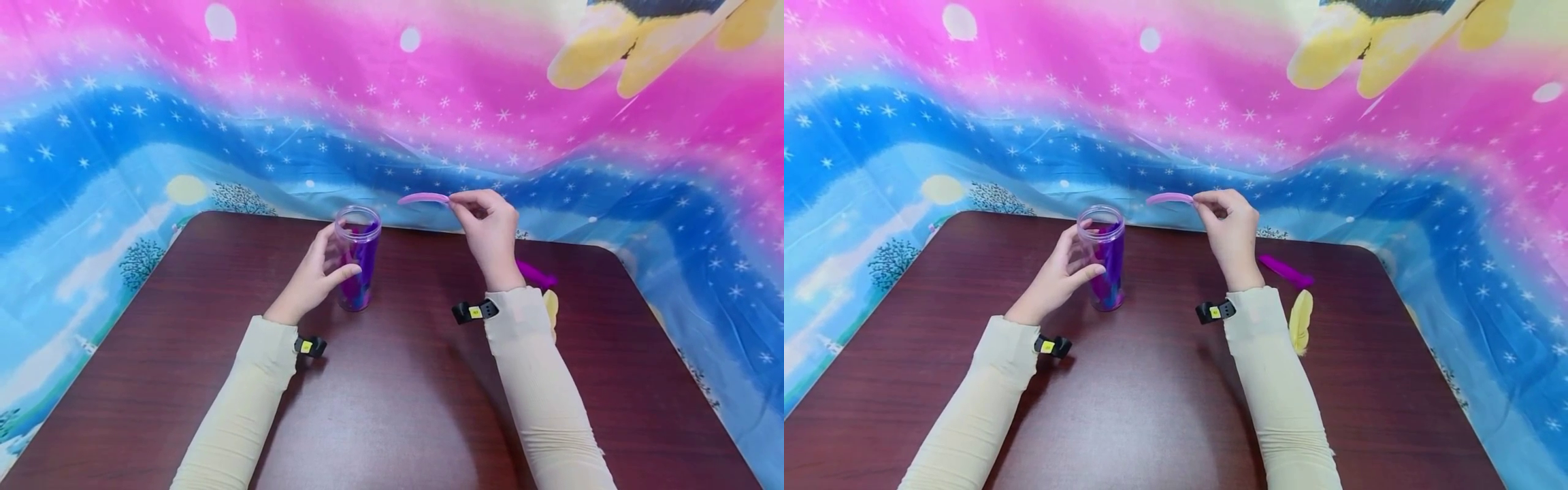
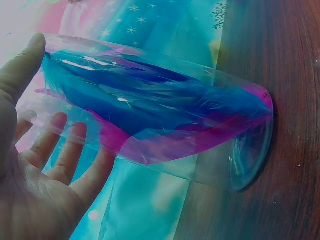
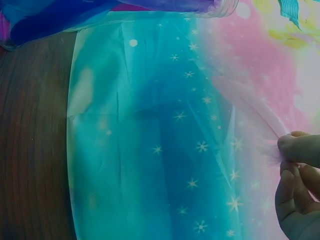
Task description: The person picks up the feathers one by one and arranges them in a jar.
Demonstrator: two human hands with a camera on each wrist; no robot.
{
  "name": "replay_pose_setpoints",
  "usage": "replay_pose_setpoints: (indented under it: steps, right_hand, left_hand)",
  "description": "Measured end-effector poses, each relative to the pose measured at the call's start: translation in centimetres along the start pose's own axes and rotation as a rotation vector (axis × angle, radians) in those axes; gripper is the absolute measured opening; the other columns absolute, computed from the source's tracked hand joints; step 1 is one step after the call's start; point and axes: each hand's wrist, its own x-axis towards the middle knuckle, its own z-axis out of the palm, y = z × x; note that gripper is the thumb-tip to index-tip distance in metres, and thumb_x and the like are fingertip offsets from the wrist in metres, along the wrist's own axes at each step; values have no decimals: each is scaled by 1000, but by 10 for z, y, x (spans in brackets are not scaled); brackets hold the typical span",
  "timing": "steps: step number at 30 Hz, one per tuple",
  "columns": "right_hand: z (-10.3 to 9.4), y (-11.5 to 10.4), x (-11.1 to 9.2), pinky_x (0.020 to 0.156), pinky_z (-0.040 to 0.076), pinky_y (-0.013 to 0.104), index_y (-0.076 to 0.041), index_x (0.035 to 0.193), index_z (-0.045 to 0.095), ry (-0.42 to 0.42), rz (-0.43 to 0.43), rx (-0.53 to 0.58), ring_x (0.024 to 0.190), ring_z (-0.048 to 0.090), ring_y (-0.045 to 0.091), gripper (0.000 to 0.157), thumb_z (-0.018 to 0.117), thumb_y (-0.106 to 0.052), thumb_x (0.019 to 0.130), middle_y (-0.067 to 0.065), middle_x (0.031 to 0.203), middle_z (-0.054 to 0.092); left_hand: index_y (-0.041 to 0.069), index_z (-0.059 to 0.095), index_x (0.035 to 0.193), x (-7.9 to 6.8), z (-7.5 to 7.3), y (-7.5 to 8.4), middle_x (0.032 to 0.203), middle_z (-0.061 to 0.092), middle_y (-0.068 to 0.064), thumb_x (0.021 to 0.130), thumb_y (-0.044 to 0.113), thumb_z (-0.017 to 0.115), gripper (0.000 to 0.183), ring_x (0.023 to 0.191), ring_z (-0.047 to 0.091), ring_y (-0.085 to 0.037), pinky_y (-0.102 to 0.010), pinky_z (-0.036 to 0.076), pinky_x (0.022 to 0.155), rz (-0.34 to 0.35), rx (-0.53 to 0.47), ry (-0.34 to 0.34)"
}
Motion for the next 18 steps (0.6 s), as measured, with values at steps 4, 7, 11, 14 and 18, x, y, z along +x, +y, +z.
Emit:
replay_pose_setpoints:
  steps: [4,7,11,14,18]
  right_hand:
    - [0,-4,0,76,53,17,-8,99,82,24,-39,3,83,63,5,12,79,-15,90,7,96,74]
    - [1,-7,1,79,53,18,-8,99,82,36,-64,15,86,63,6,12,78,-16,91,7,96,73]
    - [2,-10,0,82,54,19,-7,99,82,46,-101,46,89,63,8,11,78,-13,91,7,96,74]
    - [3,-13,0,82,54,20,-6,98,82,52,-143,61,89,65,11,10,78,-10,90,7,95,74]
    - [5,-18,2,82,55,20,-4,98,81,39,-200,88,90,65,15,10,78,-8,89,8,96,74]
  left_hand:
    - [15,25,158,1,0,-1,148,42,-17,96,18,72,77,137,45,-33,-54,39,113,5,3,-1]
    - [17,25,158,0,-1,-2,148,42,-16,96,20,72,77,137,44,-33,-54,39,113,2,11,1]
    - [16,25,158,-1,-1,-1,147,42,-15,96,22,73,79,136,44,-32,-53,40,113,-9,19,0]
    - [15,24,158,-1,-1,-1,148,42,-16,96,21,73,79,136,44,-33,-54,40,113,-5,15,-3]
    - [17,24,158,-1,-1,-1,147,42,-17,96,19,72,79,136,45,-33,-54,40,113,3,7,1]
